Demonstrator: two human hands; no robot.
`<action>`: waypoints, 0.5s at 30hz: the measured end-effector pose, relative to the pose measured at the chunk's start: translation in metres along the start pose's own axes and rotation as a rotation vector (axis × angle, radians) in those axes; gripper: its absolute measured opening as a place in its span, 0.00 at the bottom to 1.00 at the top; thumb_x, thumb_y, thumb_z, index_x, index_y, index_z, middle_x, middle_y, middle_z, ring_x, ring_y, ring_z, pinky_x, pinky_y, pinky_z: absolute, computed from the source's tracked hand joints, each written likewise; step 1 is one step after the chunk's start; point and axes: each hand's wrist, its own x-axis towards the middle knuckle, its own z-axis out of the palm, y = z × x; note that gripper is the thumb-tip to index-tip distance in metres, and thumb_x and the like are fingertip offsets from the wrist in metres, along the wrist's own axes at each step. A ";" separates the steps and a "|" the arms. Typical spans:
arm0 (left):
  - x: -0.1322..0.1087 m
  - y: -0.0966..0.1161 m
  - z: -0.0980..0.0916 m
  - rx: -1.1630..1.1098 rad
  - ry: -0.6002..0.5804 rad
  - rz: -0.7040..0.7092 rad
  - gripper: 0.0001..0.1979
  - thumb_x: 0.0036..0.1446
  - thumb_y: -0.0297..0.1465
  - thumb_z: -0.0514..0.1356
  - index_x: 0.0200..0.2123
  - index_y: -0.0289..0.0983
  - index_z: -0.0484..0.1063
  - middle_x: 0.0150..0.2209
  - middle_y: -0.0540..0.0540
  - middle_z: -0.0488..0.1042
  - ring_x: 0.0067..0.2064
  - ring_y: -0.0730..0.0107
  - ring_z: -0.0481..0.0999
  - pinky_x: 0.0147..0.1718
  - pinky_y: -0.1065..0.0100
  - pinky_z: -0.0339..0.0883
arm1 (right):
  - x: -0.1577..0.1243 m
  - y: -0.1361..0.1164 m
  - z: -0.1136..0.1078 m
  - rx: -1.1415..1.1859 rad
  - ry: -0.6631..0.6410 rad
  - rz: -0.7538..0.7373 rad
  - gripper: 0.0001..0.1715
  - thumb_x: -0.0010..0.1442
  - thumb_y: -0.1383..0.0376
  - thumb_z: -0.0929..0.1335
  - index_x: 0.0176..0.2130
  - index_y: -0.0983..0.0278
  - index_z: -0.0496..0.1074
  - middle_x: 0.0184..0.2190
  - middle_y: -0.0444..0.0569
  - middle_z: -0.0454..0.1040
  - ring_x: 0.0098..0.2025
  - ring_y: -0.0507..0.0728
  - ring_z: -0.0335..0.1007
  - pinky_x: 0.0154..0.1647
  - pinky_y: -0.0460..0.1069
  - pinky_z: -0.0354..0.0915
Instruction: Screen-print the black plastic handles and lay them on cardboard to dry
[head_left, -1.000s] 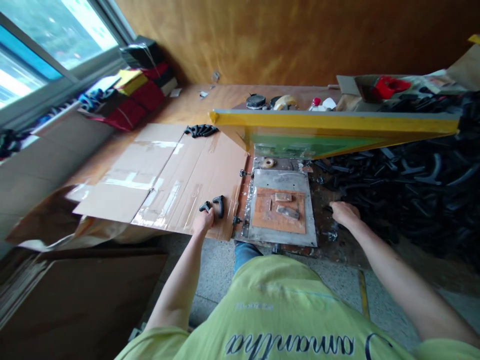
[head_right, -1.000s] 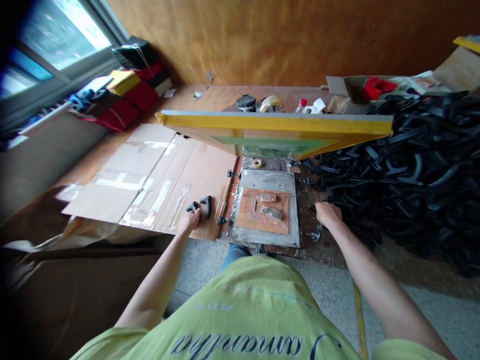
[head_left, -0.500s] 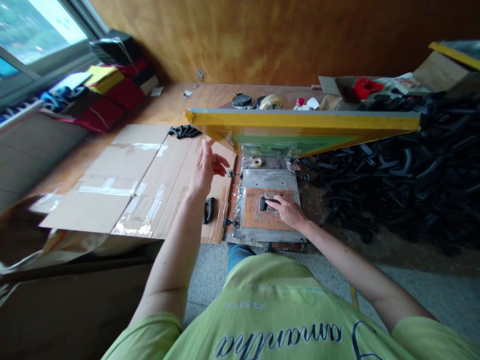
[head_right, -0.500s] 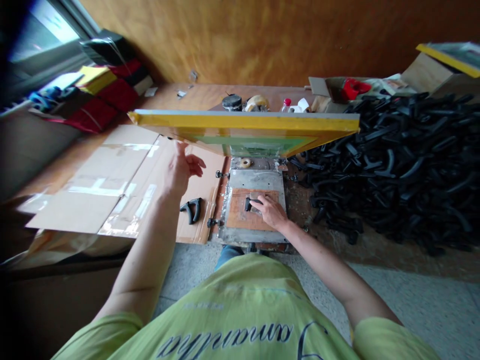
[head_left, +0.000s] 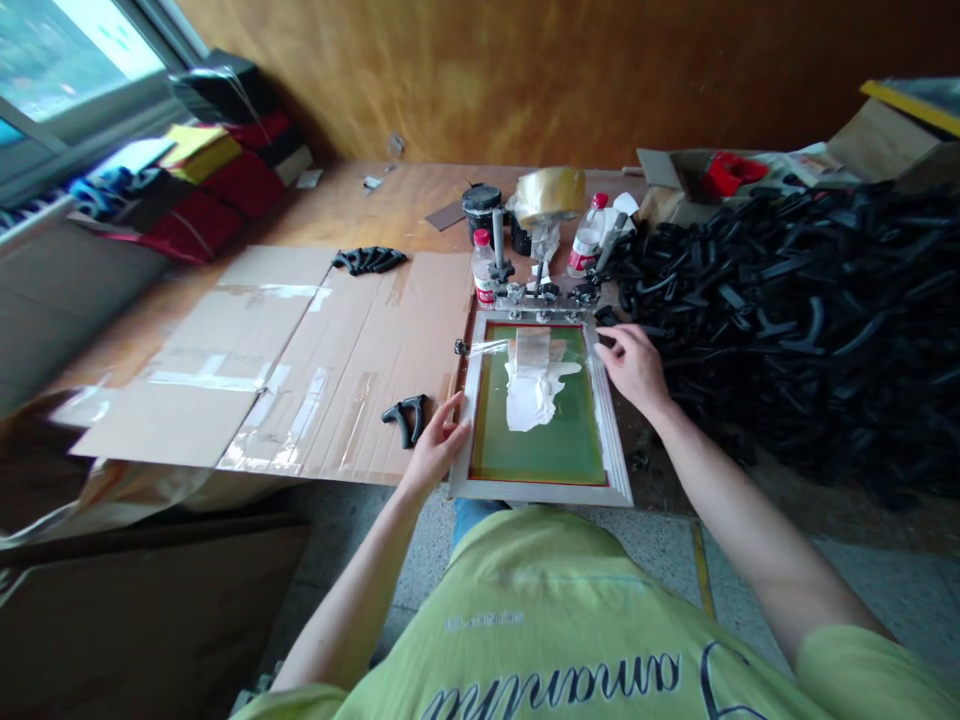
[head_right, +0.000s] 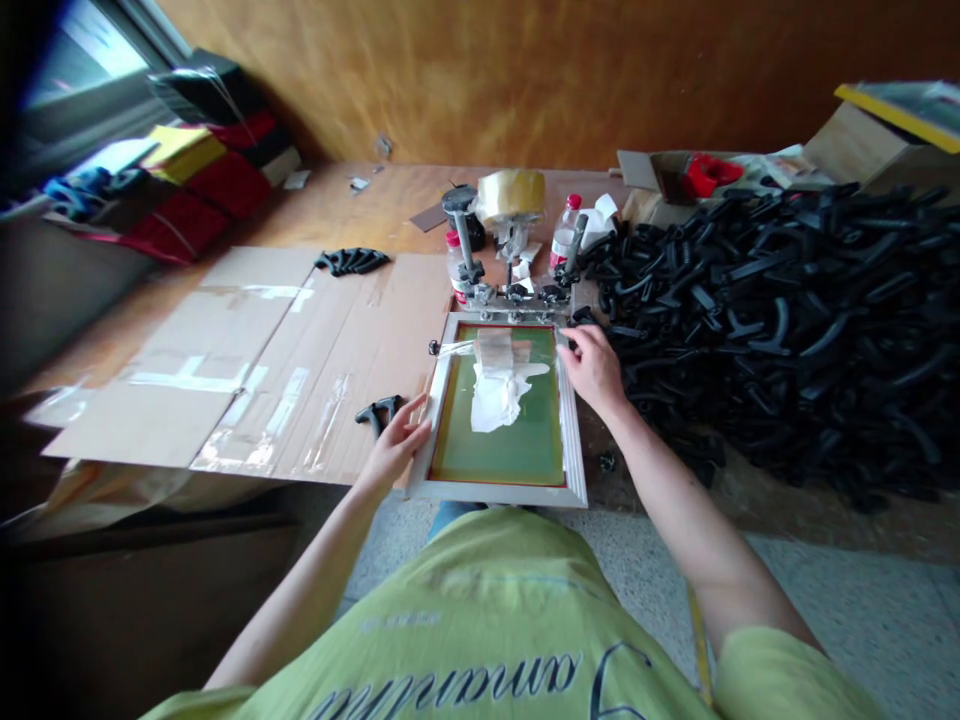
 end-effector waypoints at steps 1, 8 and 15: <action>0.004 -0.013 0.001 0.019 0.008 -0.018 0.40 0.49 0.45 0.69 0.64 0.39 0.64 0.26 0.52 0.75 0.24 0.73 0.72 0.22 0.75 0.61 | 0.010 -0.013 0.002 0.041 -0.014 -0.045 0.23 0.60 0.63 0.70 0.54 0.66 0.72 0.52 0.58 0.72 0.46 0.60 0.73 0.47 0.54 0.71; 0.024 -0.051 -0.001 0.221 0.018 -0.025 0.35 0.53 0.44 0.65 0.63 0.39 0.66 0.28 0.51 0.75 0.26 0.73 0.71 0.24 0.74 0.61 | 0.007 -0.086 0.034 -0.034 -0.494 -0.265 0.07 0.60 0.68 0.69 0.41 0.66 0.74 0.41 0.55 0.76 0.45 0.61 0.70 0.45 0.52 0.66; 0.025 -0.057 -0.004 0.270 -0.009 -0.011 0.34 0.56 0.47 0.61 0.62 0.37 0.67 0.30 0.48 0.76 0.28 0.70 0.73 0.25 0.73 0.62 | -0.031 -0.066 0.005 0.074 -0.686 -0.597 0.11 0.58 0.75 0.65 0.38 0.64 0.75 0.38 0.50 0.78 0.40 0.56 0.71 0.37 0.48 0.61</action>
